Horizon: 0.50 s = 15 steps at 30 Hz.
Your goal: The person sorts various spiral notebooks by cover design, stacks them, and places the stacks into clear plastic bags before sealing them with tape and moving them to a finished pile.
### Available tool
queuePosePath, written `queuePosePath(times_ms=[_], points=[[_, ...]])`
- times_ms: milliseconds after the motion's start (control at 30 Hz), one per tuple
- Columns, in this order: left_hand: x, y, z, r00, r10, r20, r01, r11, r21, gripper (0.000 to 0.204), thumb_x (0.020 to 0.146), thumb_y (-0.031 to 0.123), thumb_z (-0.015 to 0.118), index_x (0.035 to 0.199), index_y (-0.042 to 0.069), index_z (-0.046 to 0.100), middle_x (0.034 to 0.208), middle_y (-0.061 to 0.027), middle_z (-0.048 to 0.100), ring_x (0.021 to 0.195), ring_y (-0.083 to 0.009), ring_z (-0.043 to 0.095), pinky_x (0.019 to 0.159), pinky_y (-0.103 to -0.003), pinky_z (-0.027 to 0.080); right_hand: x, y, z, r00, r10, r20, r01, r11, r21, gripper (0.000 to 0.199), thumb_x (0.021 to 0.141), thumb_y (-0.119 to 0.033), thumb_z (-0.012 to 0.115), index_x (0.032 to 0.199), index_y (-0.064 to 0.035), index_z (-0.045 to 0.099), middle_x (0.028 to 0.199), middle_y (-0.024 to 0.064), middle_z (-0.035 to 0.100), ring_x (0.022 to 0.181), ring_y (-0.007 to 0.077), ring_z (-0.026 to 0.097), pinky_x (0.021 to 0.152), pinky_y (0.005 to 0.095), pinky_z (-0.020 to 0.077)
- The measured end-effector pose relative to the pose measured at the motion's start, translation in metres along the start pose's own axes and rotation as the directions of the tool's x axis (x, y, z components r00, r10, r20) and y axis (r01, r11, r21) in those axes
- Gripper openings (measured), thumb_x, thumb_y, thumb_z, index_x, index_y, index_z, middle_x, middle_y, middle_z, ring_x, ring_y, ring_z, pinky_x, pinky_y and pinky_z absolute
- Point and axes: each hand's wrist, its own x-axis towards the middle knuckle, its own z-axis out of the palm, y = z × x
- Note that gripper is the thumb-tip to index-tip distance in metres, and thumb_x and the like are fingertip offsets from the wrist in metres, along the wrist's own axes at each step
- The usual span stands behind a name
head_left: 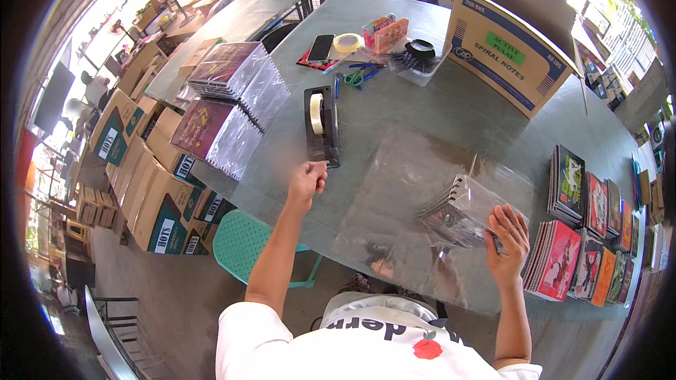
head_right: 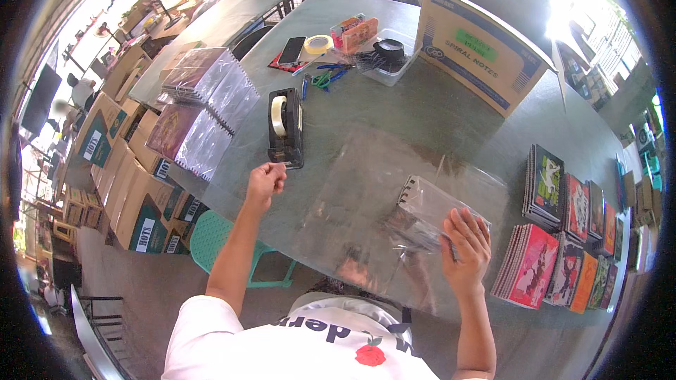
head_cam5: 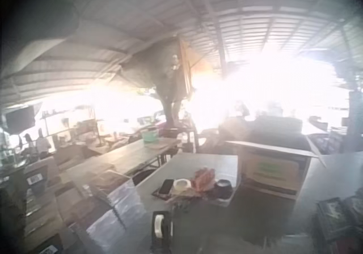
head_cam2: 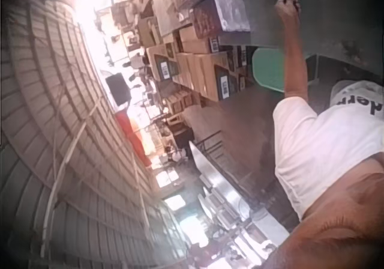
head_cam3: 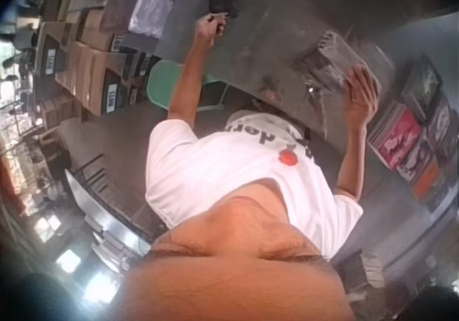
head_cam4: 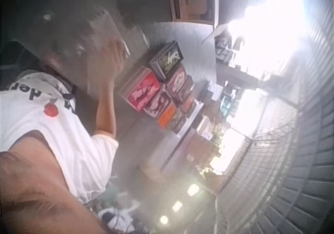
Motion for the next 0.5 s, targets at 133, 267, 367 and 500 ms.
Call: queuePosePath(times_ms=[133,267,367,500], points=[[-0.005,0.0,-0.015,0.815,0.523,0.249,-0.448,0.297,0.843,0.025,0.084,0.018,0.059,0.065,0.002,0.062,0.056,-0.0036,0.058,0.052,-0.0135,0.056,0.046,-0.028,0.041,-0.002,0.009,0.0,1.0,0.013,0.012,-0.012,0.999,-0.041,0.026,0.069,-0.005,0.068,0.095,-0.0083,0.068,0.111,0.0062,0.063,0.112,0.0234,0.054,0.097,0.0384,0.0375],[-0.113,0.04,0.106,0.929,0.142,0.341,-0.266,0.898,0.351,0.024,0.086,0.016,0.057,0.067,0.004,0.064,0.059,-0.0016,0.058,0.051,-0.0072,0.051,0.044,-0.023,0.038,0.001,0.011,0.004,1.0,-0.024,0.005,0.024,0.999,0.034,0.026,0.071,-0.009,0.069,0.097,-0.009,0.067,0.112,0.0054,0.062,0.112,0.0223,0.054,0.097,0.0375,0.0384],[-0.176,0.008,0.17,0.777,-0.051,0.627,0.02,0.998,0.056,0.023,0.089,0.018,0.056,0.073,0.006,0.066,0.061,-0.0001,0.058,0.05,-0.0047,0.048,0.041,-0.019,0.035,-0.001,0.014,0.006,0.999,-0.047,0.008,0.047,0.998,0.05,0.026,0.072,-0.01,0.069,0.097,-0.009,0.067,0.112,0.0056,0.062,0.113,0.0219,0.053,0.096,0.0372,0.0387],[-0.192,-0.003,0.217,0.822,0.101,0.56,-0.198,0.973,0.115,0.02,0.087,0.018,0.058,0.075,0.004,0.066,0.06,-0.0015,0.059,0.048,-0.006,0.048,0.043,-0.022,0.037,-0.004,0.013,0.001,0.998,-0.046,0.032,0.044,0.998,0.05,0.028,0.071,-0.013,0.07,0.099,-0.0086,0.067,0.116,0.0059,0.06,0.114,0.0227,0.052,0.096,0.0372,0.0385]])
